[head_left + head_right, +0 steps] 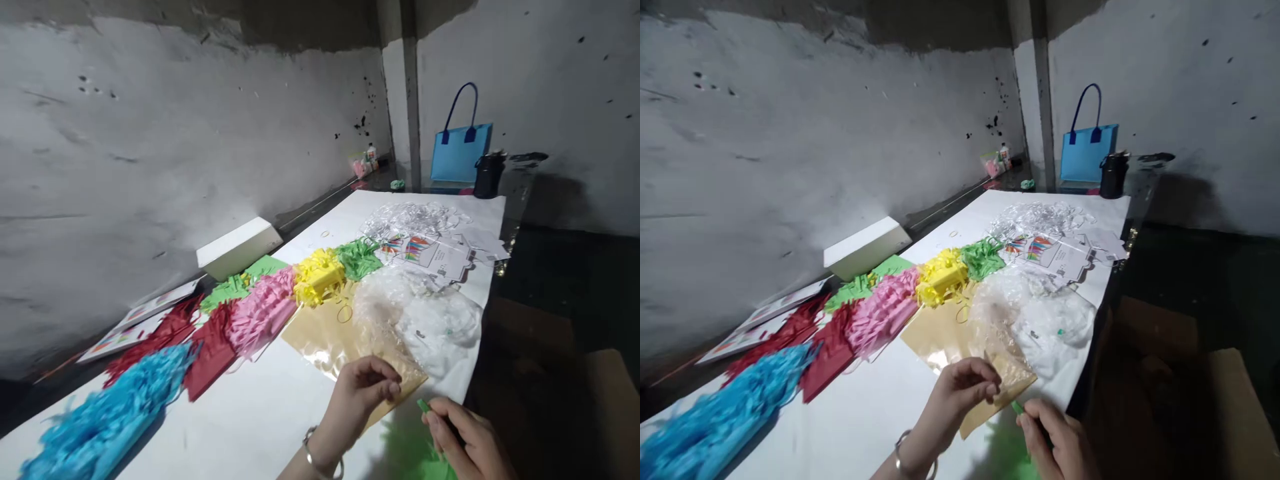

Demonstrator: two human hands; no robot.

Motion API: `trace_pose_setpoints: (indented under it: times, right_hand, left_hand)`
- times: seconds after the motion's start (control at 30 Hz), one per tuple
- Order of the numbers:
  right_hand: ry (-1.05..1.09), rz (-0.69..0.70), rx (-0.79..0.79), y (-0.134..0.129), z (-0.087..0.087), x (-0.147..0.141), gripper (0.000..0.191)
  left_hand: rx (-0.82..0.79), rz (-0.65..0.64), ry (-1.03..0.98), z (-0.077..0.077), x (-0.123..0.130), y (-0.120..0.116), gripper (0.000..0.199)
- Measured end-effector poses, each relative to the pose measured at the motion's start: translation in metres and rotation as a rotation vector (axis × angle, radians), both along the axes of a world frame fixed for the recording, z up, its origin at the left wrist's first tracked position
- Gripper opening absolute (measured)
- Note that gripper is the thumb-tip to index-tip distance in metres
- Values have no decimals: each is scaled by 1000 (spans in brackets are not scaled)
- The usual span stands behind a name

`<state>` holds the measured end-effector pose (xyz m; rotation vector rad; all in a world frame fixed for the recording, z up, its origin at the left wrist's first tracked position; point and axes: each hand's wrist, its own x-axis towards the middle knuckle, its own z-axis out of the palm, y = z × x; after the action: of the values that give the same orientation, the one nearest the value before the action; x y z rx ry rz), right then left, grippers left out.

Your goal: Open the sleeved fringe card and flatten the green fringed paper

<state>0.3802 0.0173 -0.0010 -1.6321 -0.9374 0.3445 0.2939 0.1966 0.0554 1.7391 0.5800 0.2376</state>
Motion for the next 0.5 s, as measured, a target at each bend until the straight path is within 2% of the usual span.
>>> trace_pose_setpoints:
  times: [0.1,0.17,0.23,0.33,0.43,0.5]
  right_hand:
    - [-74,86,72,18,15,-16,27]
    - [-139,194,100,29,19,-32,23]
    - [-202,302,98,37,19,-46,21]
    - [-281,433,114,43,19,-64,20]
    - [-359,509,111,45,24,-76,20]
    - [-431,565,55,47,30,-82,21]
  left_hand:
    - [-340,174,-155,0,-50,-15,30]
    - [-463,292,-260,-5,-77,-22,27]
    - [-420,381,-318,-11,-100,-28,22]
    - [-270,455,-379,-14,-129,-35,16]
    - [-84,454,-374,-7,-152,-42,8]
    - [35,436,-338,0,-165,-48,2]
